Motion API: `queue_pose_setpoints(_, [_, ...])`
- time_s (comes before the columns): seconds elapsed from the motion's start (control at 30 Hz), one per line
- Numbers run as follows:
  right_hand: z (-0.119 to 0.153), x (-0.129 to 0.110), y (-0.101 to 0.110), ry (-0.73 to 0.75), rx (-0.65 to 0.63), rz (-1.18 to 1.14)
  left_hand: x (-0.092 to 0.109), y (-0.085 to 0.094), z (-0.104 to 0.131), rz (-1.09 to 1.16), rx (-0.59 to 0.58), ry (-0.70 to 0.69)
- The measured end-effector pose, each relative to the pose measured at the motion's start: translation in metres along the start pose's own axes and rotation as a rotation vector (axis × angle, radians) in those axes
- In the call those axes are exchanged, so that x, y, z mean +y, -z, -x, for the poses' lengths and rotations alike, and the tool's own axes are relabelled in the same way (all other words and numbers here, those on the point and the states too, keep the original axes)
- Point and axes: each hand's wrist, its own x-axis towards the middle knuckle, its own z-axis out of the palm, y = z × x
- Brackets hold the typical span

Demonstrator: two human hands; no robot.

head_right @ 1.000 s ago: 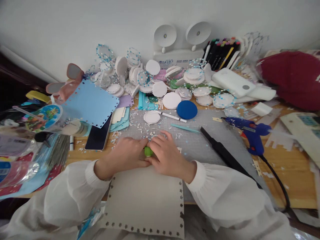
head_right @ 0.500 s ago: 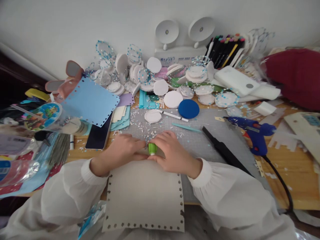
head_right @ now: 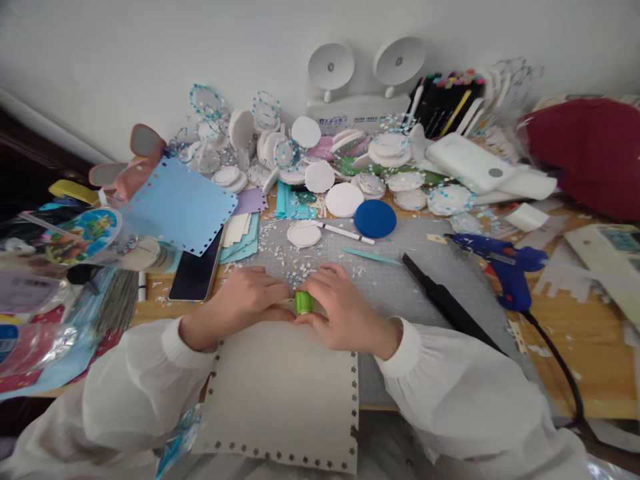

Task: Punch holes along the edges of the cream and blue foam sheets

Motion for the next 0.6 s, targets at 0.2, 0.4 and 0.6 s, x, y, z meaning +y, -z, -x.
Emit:
queue_pose_setpoints(0.2, [0.000, -0.002, -0.001, -0.002, 0.029, 0.055, 0.004, 0.003, -0.005, -0.050, 0.015, 0.002])
queue_pose_setpoints(0.4, [-0.002, -0.004, -0.002, 0.003, 0.032, 0.122, 0.021, 0.009, -0.017, -0.033, -0.045, 0.118])
queue_pose_setpoints(0.6, [-0.001, -0.005, -0.004, 0.012, 0.040, 0.156, 0.021, 0.001, -0.016, -0.013, -0.087, 0.051])
